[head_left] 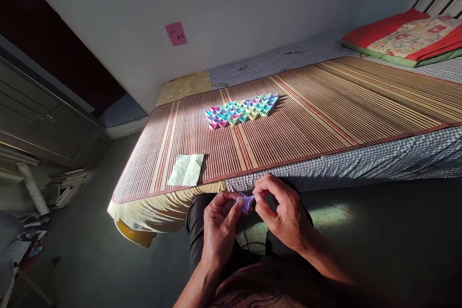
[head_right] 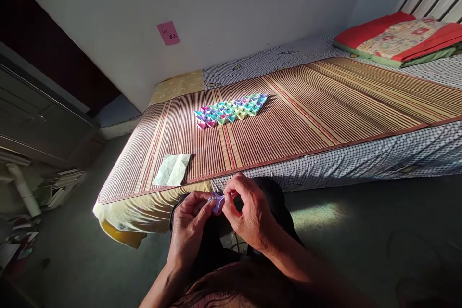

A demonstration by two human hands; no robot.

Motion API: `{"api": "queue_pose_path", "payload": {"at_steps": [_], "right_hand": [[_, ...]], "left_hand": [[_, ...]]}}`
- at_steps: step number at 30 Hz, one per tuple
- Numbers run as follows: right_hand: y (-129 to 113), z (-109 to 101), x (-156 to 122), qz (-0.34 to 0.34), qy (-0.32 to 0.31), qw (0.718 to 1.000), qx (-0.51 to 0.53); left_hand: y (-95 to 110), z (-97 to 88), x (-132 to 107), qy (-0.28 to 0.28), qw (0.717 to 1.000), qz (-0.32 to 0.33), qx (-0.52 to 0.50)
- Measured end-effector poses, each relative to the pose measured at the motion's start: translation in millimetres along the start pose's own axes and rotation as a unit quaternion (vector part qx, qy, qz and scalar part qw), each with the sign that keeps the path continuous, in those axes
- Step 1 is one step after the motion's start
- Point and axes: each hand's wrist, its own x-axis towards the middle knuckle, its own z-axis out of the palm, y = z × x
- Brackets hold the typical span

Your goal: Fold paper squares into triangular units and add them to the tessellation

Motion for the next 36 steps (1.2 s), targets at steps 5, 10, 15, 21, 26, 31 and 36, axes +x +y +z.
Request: {"api": "queue_pose_path", "payload": {"at_steps": [5, 10, 15, 21, 26, 31, 36], "right_hand": [[1, 0, 0, 0.014, -0.01, 1.0, -0.024], [-1, 7, -1, 0.01, -0.024, 0.999, -0.032], [-1, 9, -4, 0.016, -0.024, 0.998, -0.049], [1, 9, -5, -0.046, -0.011, 0.996, -0.074], [2, 2, -4, -0.115, -0.014, 0.982, -0.147], [7, -2, -3, -0.128, -0.032, 0.979, -0.152], [8, -7, -2, -0.111, -0.089, 0.982, -0.128]], "left_hand": [[-2, 1.3, -1, 0.019, 1.0, 0.015, 0.004], [-5, 4.4, -4, 0.036, 0.996, 0.055, 0.06], [-8, 4.2, -5, 0.056, 0.995, 0.069, 0.055], [-11, 3.6, -4, 0.05, 0.996, 0.062, 0.037], [-12, 1.6, -2, 0.042, 0.999, 0.034, -0.003], [-9, 2.9, -2, 0.028, 0.999, 0.03, 0.018], [-7, 3.5, -3, 0.013, 0.998, 0.021, 0.062]]}}
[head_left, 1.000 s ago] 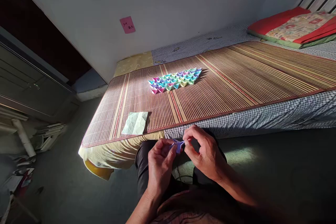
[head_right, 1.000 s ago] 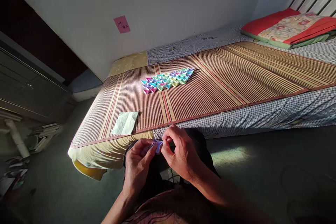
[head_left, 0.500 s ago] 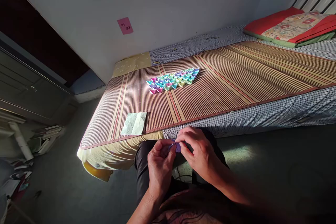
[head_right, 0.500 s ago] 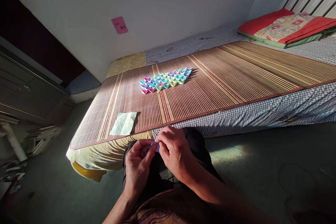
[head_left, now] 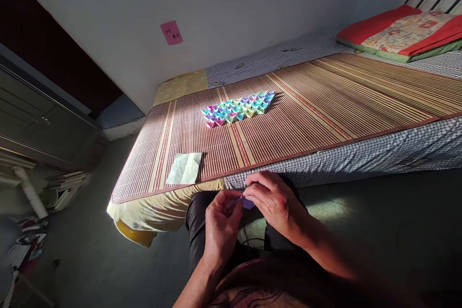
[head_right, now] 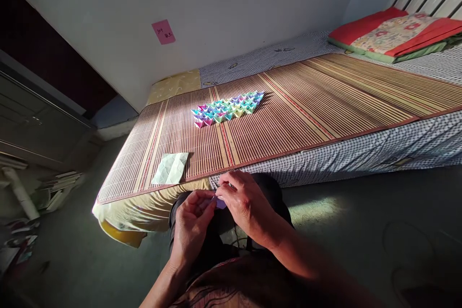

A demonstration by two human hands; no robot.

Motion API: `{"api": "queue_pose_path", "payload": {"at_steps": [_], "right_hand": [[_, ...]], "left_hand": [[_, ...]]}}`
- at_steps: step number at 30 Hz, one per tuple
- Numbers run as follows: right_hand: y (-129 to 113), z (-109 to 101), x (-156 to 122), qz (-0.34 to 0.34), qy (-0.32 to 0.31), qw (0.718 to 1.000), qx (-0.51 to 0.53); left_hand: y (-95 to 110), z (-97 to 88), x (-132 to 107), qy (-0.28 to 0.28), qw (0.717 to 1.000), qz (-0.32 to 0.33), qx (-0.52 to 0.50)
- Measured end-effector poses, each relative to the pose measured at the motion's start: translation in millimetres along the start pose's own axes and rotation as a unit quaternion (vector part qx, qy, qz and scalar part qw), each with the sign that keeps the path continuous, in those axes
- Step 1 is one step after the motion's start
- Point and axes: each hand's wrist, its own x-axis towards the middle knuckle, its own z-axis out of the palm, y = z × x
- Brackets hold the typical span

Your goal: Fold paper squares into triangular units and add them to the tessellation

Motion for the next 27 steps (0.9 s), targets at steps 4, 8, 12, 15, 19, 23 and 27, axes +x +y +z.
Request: {"api": "queue_pose_path", "payload": {"at_steps": [4, 8, 12, 15, 19, 23, 27], "right_hand": [[-1, -6, -2, -0.027, -0.039, 0.999, -0.02], [-2, -7, -1, -0.043, -0.041, 0.997, -0.047], [-4, -5, -1, -0.021, -0.039, 0.998, -0.036], [-6, -2, -2, -0.011, -0.03, 0.999, -0.014], [-6, 0, -3, -0.003, -0.012, 1.0, -0.004], [-7, 1, -3, -0.016, -0.016, 0.999, -0.032], [-8, 2, -5, -0.035, -0.016, 0.998, -0.044]], "left_hand": [[-2, -2.0, 1, 0.008, 1.0, 0.005, -0.023], [-2, -1.9, 1, -0.004, 0.999, 0.008, -0.035], [1, 0.3, -2, -0.039, 0.999, 0.007, -0.027], [2, 0.6, -4, -0.044, 0.999, 0.015, -0.013], [5, -0.3, -5, -0.031, 0.999, 0.025, 0.027], [7, 1.7, -7, -0.003, 0.993, 0.031, 0.111], [9, 3.9, -7, 0.017, 0.988, 0.046, 0.146]]}}
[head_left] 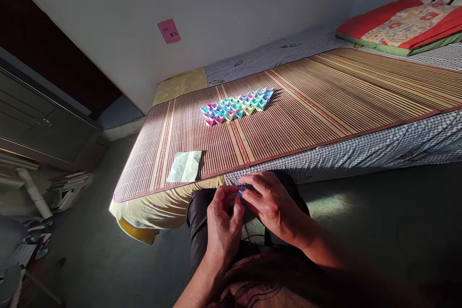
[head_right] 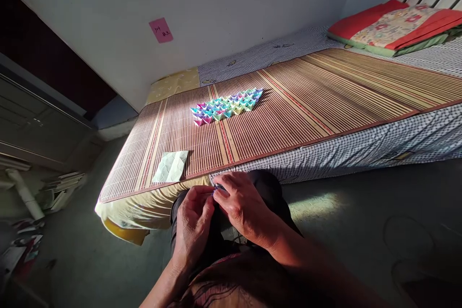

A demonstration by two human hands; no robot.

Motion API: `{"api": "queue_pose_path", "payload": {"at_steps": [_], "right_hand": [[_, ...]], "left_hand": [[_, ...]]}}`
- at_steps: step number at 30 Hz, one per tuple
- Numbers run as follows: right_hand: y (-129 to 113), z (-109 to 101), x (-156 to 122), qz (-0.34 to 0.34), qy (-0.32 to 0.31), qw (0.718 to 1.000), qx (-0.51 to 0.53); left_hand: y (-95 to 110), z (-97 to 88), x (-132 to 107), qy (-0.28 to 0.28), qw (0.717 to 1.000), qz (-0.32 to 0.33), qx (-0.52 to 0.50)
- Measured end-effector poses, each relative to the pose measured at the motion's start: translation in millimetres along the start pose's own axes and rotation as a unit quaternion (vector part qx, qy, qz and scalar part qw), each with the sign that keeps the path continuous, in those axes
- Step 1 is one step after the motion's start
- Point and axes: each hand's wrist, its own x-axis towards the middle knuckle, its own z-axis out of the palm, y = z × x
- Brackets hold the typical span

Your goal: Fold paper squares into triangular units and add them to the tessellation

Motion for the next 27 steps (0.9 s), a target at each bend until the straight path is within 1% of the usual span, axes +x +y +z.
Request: {"api": "queue_pose_path", "payload": {"at_steps": [5, 8, 10, 12, 15, 19, 21, 24, 27], "right_hand": [[0.5, -0.2, -0.7, 0.012, 0.018, 1.0, 0.006], [2.1, -1.0, -0.5, 0.015, 0.031, 0.999, 0.005], [3.4, -0.8, -0.4, 0.012, 0.03, 0.999, 0.003], [4.3, -0.1, -0.2, 0.007, 0.029, 1.0, -0.001], [4.0, 0.6, 0.0, 0.005, 0.027, 1.0, 0.0], [3.1, -0.2, 0.1, 0.017, 0.014, 1.0, 0.005], [3.9, -0.2, -0.3, 0.025, 0.015, 1.0, 0.011], [6.2, 1.2, -1.7, 0.045, 0.027, 0.998, 0.03], [6.8, 3.6, -3.2, 0.066, 0.034, 0.996, 0.041]], "left_hand": [[0.8, -2.5, -0.8, 0.035, 0.996, 0.043, 0.075], [1.0, -3.0, -1.1, 0.029, 0.994, 0.067, 0.082], [0.7, -2.0, -0.7, 0.012, 0.996, 0.061, 0.059], [-0.4, -0.7, -0.2, 0.006, 0.998, 0.045, 0.034], [-3.7, 0.5, -0.3, 0.011, 0.999, 0.033, 0.027], [-6.1, -1.0, -0.5, 0.03, 0.996, 0.059, 0.06], [-4.8, -2.2, 0.3, 0.04, 0.996, 0.053, 0.056], [-1.7, -2.6, 1.8, 0.031, 0.999, 0.021, 0.006], [-0.7, -0.8, 2.3, -0.002, 0.999, 0.002, -0.048]]}}
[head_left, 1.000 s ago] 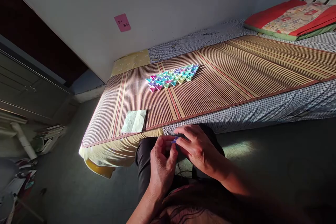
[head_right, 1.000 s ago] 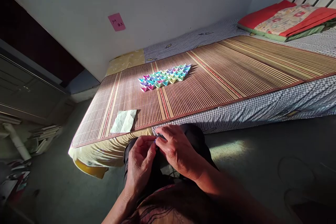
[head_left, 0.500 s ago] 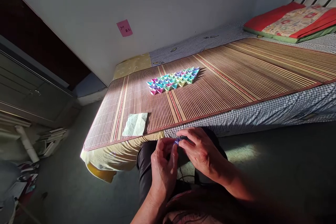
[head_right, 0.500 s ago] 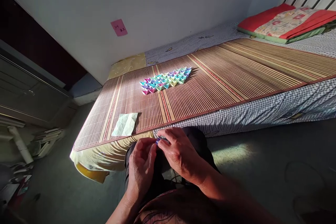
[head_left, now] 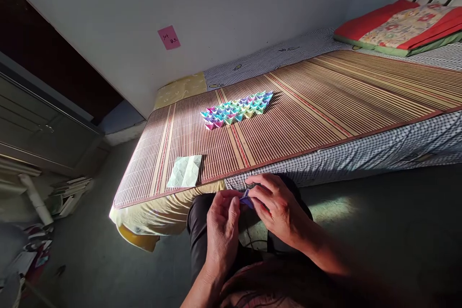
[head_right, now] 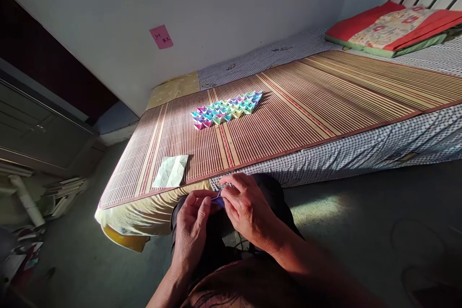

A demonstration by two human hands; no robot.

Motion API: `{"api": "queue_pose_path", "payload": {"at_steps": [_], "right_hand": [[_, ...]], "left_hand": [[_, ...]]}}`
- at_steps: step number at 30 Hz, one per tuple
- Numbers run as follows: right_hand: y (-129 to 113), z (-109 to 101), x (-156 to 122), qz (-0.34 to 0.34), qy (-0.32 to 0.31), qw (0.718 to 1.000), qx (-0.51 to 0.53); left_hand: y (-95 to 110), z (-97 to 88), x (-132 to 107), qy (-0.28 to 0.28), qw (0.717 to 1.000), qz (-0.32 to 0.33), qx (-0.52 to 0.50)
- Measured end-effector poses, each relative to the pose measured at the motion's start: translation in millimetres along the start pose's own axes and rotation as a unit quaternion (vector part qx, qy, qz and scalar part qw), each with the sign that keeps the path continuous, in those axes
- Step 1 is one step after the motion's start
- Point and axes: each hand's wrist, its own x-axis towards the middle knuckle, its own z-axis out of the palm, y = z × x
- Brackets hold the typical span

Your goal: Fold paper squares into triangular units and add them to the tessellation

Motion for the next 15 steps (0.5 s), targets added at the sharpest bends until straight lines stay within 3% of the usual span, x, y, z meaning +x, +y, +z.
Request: {"api": "queue_pose_path", "payload": {"at_steps": [11, 15], "right_hand": [[-5, 5, -3, -0.001, 0.011, 1.0, 0.003], [-6, 6, -4, -0.004, 0.019, 1.0, 0.009]], "left_hand": [[-8, 1.8, 2, -0.037, 0.999, -0.029, -0.011], [-12, 2.9, 3, -0.017, 0.998, -0.049, -0.025]]}}
